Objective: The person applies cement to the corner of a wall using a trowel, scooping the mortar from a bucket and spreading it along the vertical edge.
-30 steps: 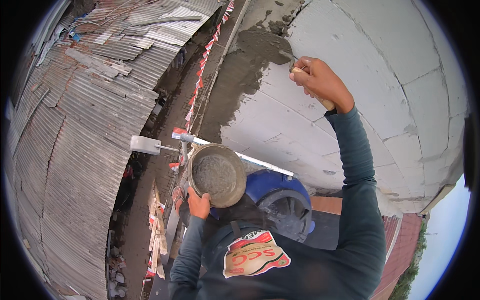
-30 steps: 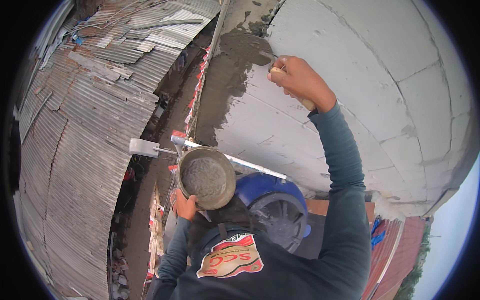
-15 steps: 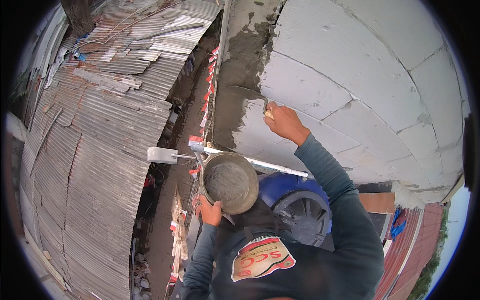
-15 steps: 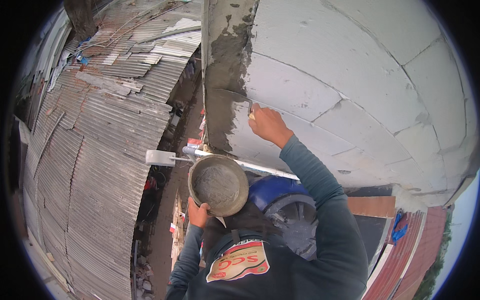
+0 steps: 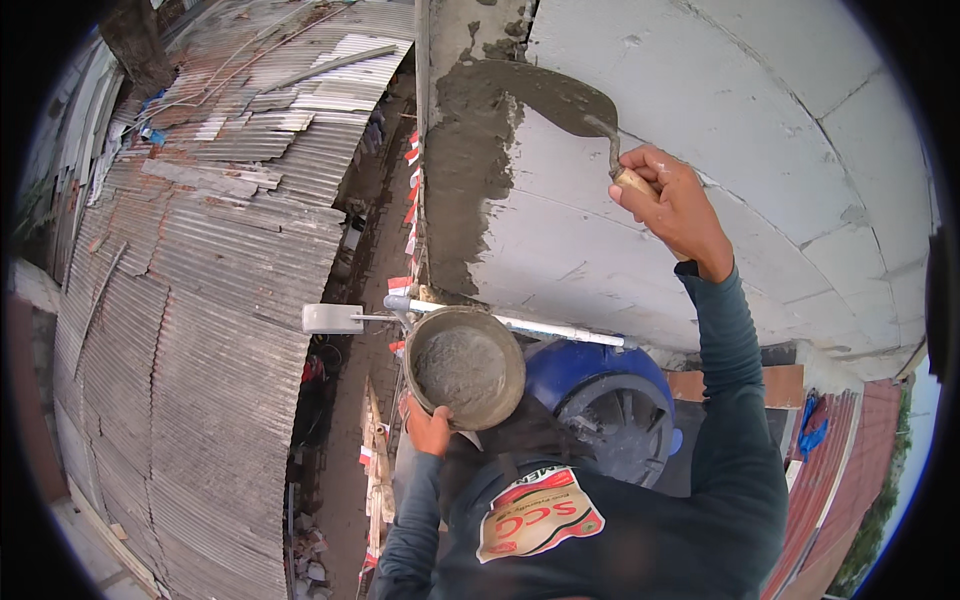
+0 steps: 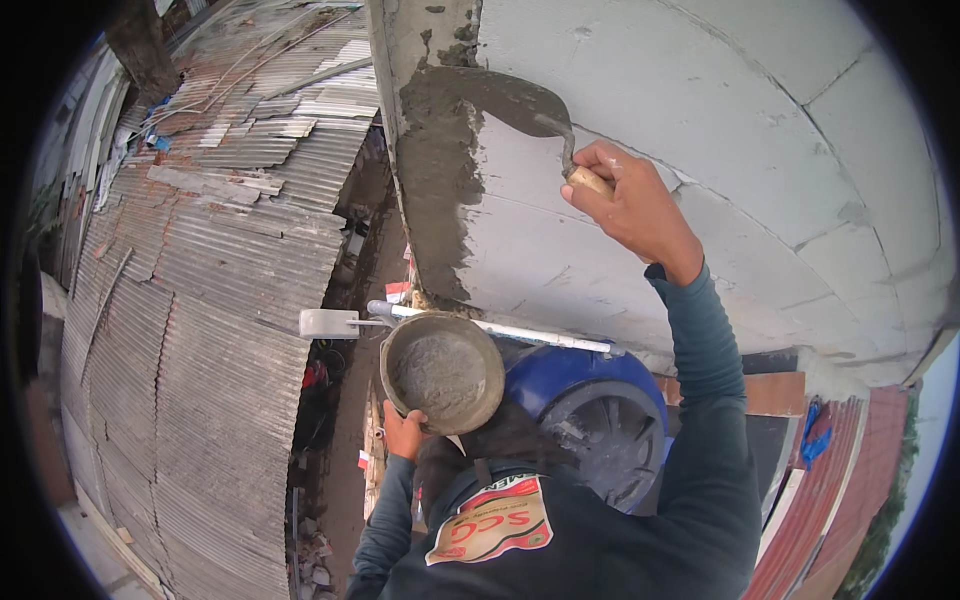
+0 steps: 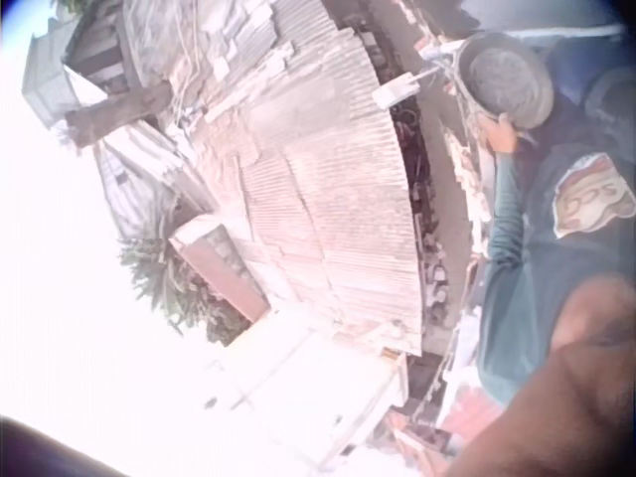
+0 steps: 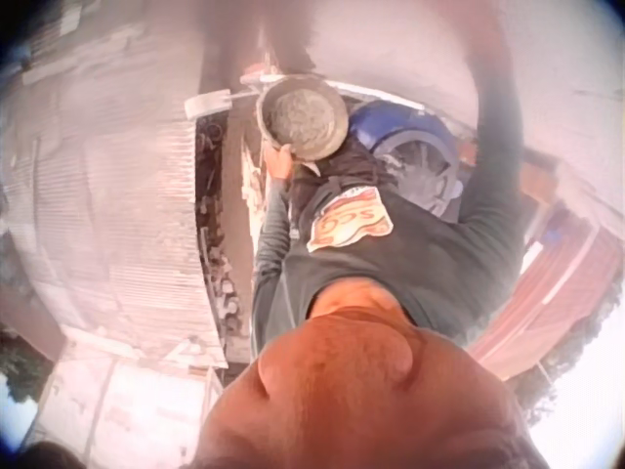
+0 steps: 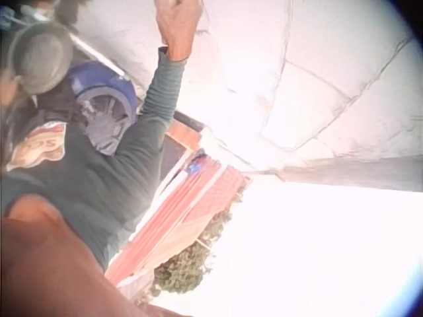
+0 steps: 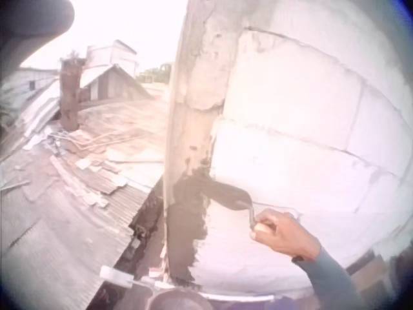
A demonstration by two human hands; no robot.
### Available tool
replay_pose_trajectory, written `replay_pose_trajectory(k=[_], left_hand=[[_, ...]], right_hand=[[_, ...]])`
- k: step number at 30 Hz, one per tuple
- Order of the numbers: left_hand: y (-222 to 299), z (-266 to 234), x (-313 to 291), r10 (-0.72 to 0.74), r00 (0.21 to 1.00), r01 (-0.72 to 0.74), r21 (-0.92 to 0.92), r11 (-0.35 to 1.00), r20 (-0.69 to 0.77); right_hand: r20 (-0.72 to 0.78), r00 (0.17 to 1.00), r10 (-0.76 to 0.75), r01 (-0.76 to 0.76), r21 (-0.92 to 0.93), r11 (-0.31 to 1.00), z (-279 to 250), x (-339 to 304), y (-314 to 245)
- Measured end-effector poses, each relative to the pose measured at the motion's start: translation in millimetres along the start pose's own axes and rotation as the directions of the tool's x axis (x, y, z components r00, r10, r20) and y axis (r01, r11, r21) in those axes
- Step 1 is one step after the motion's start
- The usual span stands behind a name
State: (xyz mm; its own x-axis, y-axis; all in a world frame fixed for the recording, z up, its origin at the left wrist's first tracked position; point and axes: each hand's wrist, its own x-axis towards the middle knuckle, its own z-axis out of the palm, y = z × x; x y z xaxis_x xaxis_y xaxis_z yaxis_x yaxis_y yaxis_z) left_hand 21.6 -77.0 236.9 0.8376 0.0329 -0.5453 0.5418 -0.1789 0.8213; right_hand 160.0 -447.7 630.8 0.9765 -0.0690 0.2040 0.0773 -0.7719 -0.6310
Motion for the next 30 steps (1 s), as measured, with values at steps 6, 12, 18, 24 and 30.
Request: replay_pose_trajectory(k=[6,12,18,24,30], left_hand=[[-18,0,5,0.091,0.995,-0.090,0.033,0.995,-0.036],[-4,-1,-5,0.207,0.977,-0.212,-0.132,0.968,-0.051],[57,-4,-36,-0.050,0.998,0.056,-0.310,0.949,0.027],[44,-4,-32,0.010,1.000,-0.011,-0.199,0.980,-0.009],[-11,-4,-8,0.041,0.998,-0.044,-0.056,0.997,-0.044]], right_hand=[[0.147,0.983,-0.112,0.095,0.119,0.988,98,-119,27],[0.548,0.837,0.011,0.067,-0.123,0.990,202,-187,113],[0.436,0.899,0.035,-0.080,0.085,0.993,199,-56,95],[0.332,0.941,0.065,-0.112,0.127,0.986,229,31,101],[0.292,0.950,0.111,-0.201,0.299,0.933,194,44,76]])
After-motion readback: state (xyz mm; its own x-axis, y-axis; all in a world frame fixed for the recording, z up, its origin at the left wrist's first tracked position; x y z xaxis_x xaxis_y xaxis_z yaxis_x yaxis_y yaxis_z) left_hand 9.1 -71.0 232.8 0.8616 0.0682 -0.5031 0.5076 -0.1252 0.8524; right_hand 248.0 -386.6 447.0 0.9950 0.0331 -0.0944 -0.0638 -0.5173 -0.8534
